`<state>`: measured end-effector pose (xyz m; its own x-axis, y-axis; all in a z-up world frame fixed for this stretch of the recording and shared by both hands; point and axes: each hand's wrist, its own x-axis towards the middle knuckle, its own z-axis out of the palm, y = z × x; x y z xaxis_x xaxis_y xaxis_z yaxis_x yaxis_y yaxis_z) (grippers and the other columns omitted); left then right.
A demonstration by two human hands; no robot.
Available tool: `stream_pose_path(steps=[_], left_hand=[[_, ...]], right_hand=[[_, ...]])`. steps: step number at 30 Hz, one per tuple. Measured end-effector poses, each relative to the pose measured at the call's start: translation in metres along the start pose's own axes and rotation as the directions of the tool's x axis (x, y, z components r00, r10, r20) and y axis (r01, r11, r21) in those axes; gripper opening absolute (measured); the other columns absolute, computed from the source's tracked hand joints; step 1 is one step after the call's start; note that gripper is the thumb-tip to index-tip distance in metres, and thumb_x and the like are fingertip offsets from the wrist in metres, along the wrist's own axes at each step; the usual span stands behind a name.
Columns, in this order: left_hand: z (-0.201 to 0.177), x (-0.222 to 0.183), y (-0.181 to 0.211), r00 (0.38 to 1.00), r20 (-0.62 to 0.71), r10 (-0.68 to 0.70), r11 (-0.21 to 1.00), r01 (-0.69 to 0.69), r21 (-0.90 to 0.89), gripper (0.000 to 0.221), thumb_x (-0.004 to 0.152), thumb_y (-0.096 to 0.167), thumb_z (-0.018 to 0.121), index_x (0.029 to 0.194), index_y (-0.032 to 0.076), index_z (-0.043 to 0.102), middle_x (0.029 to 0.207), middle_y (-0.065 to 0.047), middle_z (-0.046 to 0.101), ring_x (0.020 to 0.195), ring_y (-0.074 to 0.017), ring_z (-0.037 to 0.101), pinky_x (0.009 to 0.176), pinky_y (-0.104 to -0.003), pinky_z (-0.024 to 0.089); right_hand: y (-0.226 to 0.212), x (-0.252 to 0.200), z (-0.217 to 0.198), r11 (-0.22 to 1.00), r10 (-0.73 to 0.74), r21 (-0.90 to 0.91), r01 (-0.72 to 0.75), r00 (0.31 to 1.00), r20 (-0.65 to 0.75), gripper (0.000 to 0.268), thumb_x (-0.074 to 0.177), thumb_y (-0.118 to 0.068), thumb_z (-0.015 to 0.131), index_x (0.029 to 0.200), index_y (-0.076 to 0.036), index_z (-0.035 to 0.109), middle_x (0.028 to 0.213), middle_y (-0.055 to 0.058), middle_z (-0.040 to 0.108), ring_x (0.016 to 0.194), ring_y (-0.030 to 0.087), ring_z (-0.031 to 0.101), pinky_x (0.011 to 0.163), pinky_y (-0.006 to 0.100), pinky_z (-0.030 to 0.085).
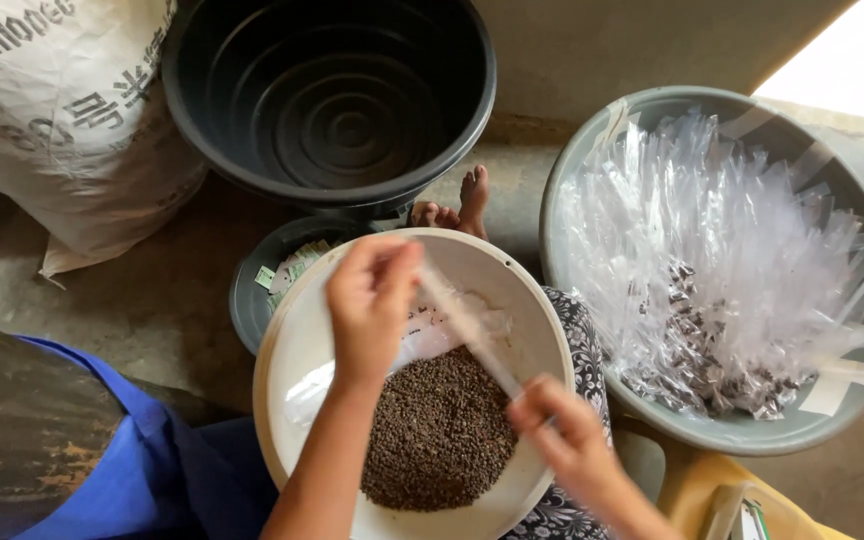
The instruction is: Manually filling small plastic bags with food pellets from a large bowl
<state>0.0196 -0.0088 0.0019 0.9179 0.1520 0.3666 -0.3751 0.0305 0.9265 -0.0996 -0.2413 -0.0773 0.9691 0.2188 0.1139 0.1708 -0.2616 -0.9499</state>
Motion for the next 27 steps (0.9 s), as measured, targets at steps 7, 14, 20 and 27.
stream_pose_path(steps=[7,14,20,27], left_hand=[[0.065,-0.016,-0.135,0.843,0.494,-0.214,0.648,-0.256,0.718,0.032,0.079,0.039,0.082,0.106,0.024,0.074,0.095,-0.002,0.067,0.093,-0.0262,0.068,0.088,-0.048,0.049],[0.046,-0.021,-0.118,0.800,0.568,-0.194,0.562,-0.384,0.733,0.008,0.085,0.035,0.074,0.089,0.028,0.077,0.080,0.000,0.066,0.087,-0.0241,0.063,0.091,-0.047,0.042],[0.019,-0.017,-0.005,0.936,0.348,0.061,0.736,-0.277,0.618,0.002,0.081,0.011,0.079,0.083,0.013,0.079,0.069,0.000,0.073,0.065,-0.0158,0.056,0.087,-0.037,0.042],[-0.009,-0.041,0.127,0.937,0.348,0.033,0.986,-0.088,0.144,0.018,0.074,-0.003,0.081,0.083,0.006,0.068,0.095,-0.004,0.070,0.086,-0.0164,0.060,0.077,-0.028,0.049]], right_hand=[[0.114,0.012,-0.158,0.770,0.027,-0.559,-0.309,0.890,-0.455,0.010,0.101,-0.024,0.072,0.100,-0.014,0.075,0.104,0.012,0.069,0.098,0.033,0.066,0.090,0.042,0.051],[0.079,0.009,-0.135,0.859,0.124,-0.371,-0.354,0.845,-0.520,0.041,0.118,-0.038,0.044,0.121,-0.007,0.071,0.102,0.022,0.059,0.104,0.041,0.063,0.095,0.047,0.048],[-0.025,0.048,-0.023,0.936,0.286,0.268,-0.228,0.937,-0.202,0.032,0.104,-0.022,0.051,0.123,0.001,0.062,0.085,0.010,0.069,0.074,0.015,0.064,0.063,0.027,0.053],[-0.030,0.063,0.038,0.926,0.246,0.242,-0.290,0.949,0.199,0.029,0.086,-0.004,0.062,0.114,0.000,0.062,0.101,0.012,0.069,0.093,0.019,0.065,0.079,0.031,0.058]])
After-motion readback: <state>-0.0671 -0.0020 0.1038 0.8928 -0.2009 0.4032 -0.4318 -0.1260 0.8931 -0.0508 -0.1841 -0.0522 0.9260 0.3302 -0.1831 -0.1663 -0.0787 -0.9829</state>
